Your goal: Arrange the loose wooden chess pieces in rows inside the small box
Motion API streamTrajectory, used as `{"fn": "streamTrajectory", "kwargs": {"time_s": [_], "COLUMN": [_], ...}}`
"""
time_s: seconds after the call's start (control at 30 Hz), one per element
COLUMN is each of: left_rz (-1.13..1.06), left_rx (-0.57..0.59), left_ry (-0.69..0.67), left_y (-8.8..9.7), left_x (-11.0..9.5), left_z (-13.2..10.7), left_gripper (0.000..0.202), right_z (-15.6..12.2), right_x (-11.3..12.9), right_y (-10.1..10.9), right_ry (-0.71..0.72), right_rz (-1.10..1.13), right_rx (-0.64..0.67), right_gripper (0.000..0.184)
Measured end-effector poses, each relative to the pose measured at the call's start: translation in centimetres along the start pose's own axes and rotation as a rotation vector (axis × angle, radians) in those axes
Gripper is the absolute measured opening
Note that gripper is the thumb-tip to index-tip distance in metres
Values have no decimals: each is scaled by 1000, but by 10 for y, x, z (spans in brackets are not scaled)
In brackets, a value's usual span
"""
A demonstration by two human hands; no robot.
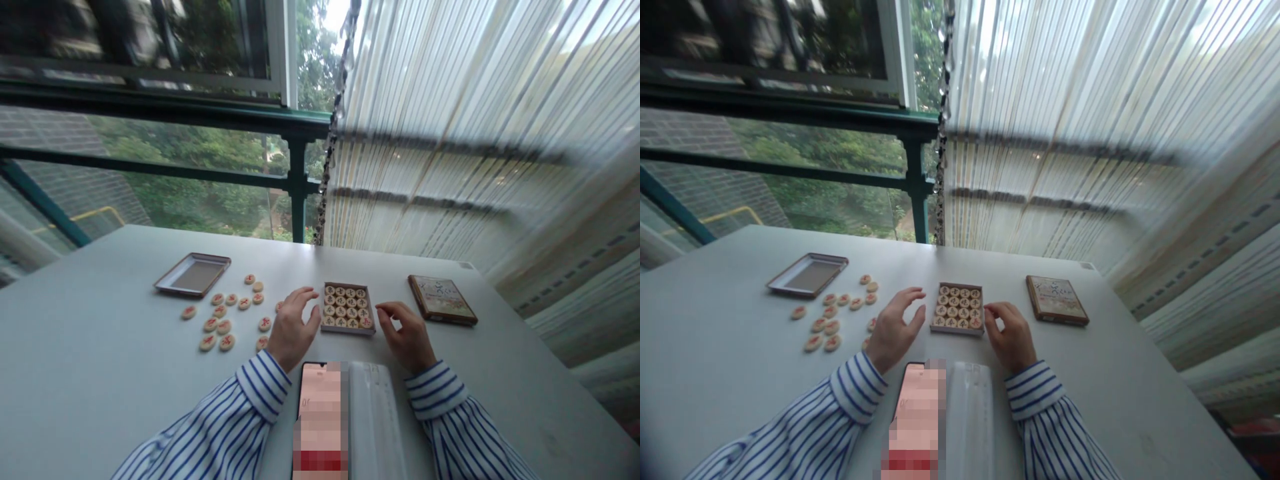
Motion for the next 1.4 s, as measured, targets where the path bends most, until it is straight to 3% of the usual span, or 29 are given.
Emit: {"fn": "streamTrajectory", "kwargs": {"time_s": [0.27, 0.63, 1.0, 1.17, 1.4], "left_rz": [202, 436, 492, 507, 298], "left_rx": [6, 99, 191, 138, 45], "left_ry": [34, 29, 59, 37, -47], "left_y": [37, 35, 32, 29, 25], "left_x": [36, 58, 55, 57, 55], "left_z": [10, 1, -1, 0, 0], "left_gripper": [27, 23, 23, 24, 27], "right_z": [7, 41, 37, 37, 37], "right_x": [24, 81, 77, 74, 73], "right_y": [-2, -38, -44, -43, -38], "right_ry": [-11, 184, 197, 200, 211], "right_rz": [57, 5, -49, -68, -88], "right_rx": [35, 318, 403, 409, 391], "right_gripper": [17, 19, 20, 20, 20]}}
Point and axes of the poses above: each hand's wrist, its own z-axis towards the middle knuckle, its own y-axis out of the back of the hand, x = y × z, the point moved 1 cm from there along z, towards the middle knuckle, and after that the axes turned 2 degrees about y, right-handed, at the moved point
